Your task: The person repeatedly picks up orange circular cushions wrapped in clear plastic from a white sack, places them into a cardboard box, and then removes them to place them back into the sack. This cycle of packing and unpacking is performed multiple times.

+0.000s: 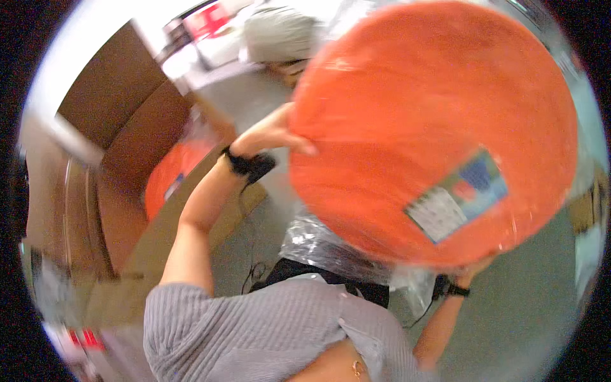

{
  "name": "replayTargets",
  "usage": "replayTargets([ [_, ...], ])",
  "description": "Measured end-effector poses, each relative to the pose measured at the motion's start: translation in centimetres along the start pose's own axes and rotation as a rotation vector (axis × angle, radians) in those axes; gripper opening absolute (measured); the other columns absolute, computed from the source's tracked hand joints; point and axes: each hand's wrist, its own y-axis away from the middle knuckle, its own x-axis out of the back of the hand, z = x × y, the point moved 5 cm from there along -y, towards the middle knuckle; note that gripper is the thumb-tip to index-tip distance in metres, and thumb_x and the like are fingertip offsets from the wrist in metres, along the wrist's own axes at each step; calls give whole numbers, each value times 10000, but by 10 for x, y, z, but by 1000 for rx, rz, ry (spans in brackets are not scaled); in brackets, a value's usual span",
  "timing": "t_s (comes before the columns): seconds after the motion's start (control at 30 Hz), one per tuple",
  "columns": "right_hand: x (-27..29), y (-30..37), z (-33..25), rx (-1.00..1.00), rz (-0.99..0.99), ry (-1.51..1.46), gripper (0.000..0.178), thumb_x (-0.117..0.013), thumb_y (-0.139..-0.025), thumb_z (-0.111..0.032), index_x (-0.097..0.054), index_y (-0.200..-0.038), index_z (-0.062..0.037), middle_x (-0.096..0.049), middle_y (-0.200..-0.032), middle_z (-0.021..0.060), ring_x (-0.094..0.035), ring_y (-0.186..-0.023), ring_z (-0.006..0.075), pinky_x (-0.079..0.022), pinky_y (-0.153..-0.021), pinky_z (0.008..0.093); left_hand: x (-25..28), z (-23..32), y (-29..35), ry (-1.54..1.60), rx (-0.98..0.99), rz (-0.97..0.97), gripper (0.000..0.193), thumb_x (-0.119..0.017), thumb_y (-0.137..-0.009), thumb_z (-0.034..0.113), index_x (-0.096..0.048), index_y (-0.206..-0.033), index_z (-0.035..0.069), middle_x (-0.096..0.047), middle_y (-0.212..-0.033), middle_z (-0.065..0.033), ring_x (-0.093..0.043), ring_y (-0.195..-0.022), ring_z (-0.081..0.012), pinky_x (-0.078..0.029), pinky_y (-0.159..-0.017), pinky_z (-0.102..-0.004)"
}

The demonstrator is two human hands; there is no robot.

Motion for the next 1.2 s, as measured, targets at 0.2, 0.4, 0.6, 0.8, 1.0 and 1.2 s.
replayTargets([
  [0.2, -191, -132, -131, -233, 31, -920, 613, -363, -909, -467, -272, -1329, -31, -388, -1295, 141, -404, -1159, 244, -354, -955, 415, 68, 109, -19, -191, -296, 113, 406, -658, -724, 32, -538, -1109, -14, -594, -1043, -32, -538, -961, -124, -432, -859, -277],
  [0.4, -188, -149, -189, 25, -243, -593, 548, -394, -919, -374, -280, -1319, -16, -419, -1265, 117, -451, -1101, 213, -388, -924, 367, 83, 106, 114, -164, -470, 550, 255, -597, -723, 42, -594, -972, -11, -612, -973, -50, -571, -877, -123, -468, -760, -271],
  [0.6, -291, -207, -245, 119, -856, -543, 465, -487, -877, -221, -353, -1265, -3, -504, -1120, 91, -509, -910, 146, -429, -795, 298, 122, 209, 234, -173, -484, 1197, 240, -437, -814, 168, -604, -889, 13, -609, -900, -79, -566, -890, -162, -444, -823, -298],
  [0.8, -390, -176, -304, -243, -1208, -1006, 370, -540, -845, -107, -448, -1184, 8, -561, -857, 32, -488, -615, 68, -423, -597, 201, 198, 276, 332, -282, -366, 1352, 250, -429, -821, 181, -596, -897, 11, -605, -899, -86, -567, -881, -171, -450, -811, -305],
  [1.0, -339, -159, -307, -264, -1207, -963, 244, -497, -868, -141, -505, -1049, 22, -453, -585, 0, -388, -435, 51, -404, -460, 192, 361, 287, 402, -295, -196, 1400, 261, -422, -827, 194, -588, -906, 9, -601, -899, -93, -568, -872, -179, -455, -799, -312],
  [1.2, -330, -119, -244, -474, -1225, -797, 247, -537, -836, -167, -542, -1013, 5, -539, -636, 30, -476, -469, 64, -426, -482, 198, 452, 248, 448, -1363, 203, 1624, 241, -433, -817, 163, -575, -937, 8, -597, -878, -127, -581, -789, -228, -486, -721, -346],
])
